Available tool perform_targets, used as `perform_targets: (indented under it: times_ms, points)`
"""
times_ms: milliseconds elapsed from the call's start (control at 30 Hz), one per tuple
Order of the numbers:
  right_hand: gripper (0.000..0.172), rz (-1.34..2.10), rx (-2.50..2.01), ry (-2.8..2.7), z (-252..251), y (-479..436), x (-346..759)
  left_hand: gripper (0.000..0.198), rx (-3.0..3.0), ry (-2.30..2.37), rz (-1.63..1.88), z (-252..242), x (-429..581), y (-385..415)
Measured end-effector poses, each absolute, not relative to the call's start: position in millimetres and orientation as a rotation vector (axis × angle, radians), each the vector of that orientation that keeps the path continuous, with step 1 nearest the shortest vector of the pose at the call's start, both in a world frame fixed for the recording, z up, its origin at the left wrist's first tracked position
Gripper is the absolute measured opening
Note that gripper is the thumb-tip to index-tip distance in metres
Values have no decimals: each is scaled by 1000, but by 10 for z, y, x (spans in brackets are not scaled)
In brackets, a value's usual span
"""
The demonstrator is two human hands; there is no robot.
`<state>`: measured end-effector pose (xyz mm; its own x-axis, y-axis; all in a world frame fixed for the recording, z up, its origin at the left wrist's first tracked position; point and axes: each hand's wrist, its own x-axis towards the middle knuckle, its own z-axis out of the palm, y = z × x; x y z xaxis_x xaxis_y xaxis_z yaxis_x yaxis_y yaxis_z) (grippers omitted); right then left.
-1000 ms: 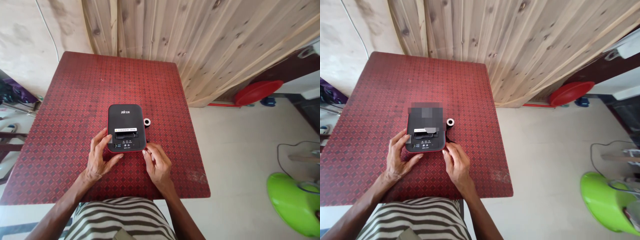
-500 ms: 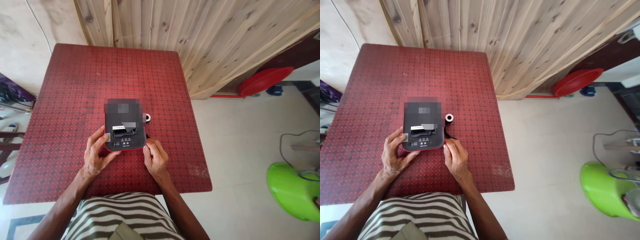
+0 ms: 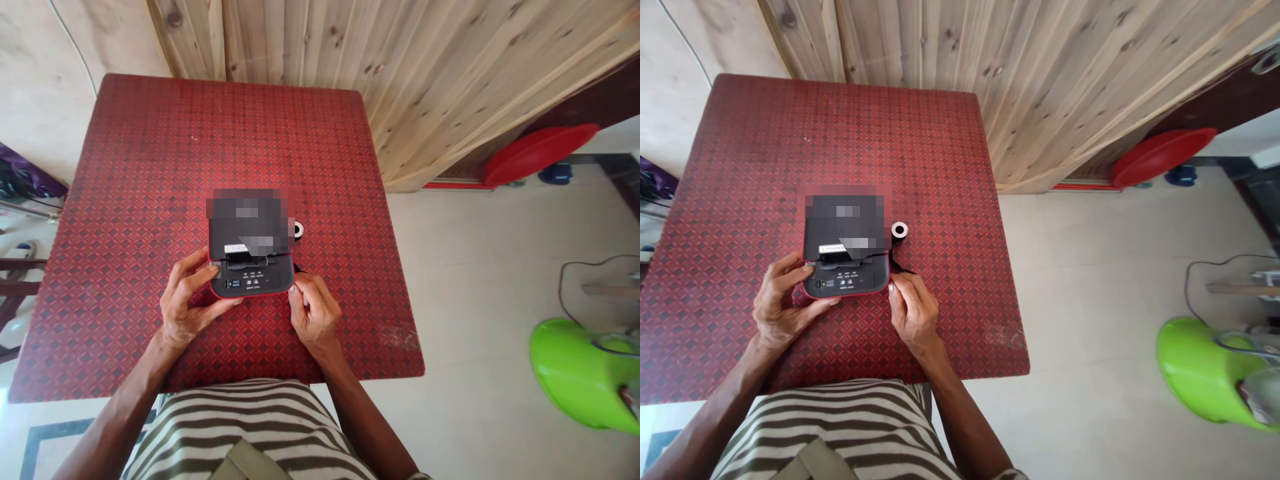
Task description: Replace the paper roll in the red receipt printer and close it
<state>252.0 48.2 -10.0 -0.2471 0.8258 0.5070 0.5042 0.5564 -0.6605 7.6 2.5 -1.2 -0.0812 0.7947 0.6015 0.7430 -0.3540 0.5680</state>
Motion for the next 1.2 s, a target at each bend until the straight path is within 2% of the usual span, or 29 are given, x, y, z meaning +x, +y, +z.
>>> perform_targets:
  times_ms: [167, 300, 433, 533, 800, 967, 1067, 1133, 1200]
  points:
    - [22, 397, -1095, -1883, 25, 507, 2554, 67, 2124, 1758, 1424, 22, 87, 53]
    - [25, 284, -1028, -1939, 380, 722, 2559, 67, 2182, 1792, 1402, -3, 97, 56]
    - [21, 258, -935, -2339, 770, 1107, 2295, 70, 2219, 1800, 1398, -28, 103, 50]
    - [23, 262, -1026, -2786, 942, 1366, 1937, 70, 2226, 1795, 1402, -33, 105, 51]
    - [30, 282, -1010, -3118, 947, 1600, 1472, 69, 2227, 1774, 1403, -21, 106, 64]
    - [28, 265, -1014, -3051, 1082, 1500, 1600, 72, 2226, 1773, 1382, -33, 95, 53]
    - [21, 270, -1006, -2825, 1225, 1363, 1833, 74, 2236, 1753, 1405, -45, 90, 54]
    - [15, 389, -978, -2582, 1276, 1286, 2083, 74, 2240, 1752, 1415, -54, 88, 60]
    - [17, 595, -955, -2322, 1246, 1212, 2377, 73, 2244, 1752, 1419, -59, 86, 66]
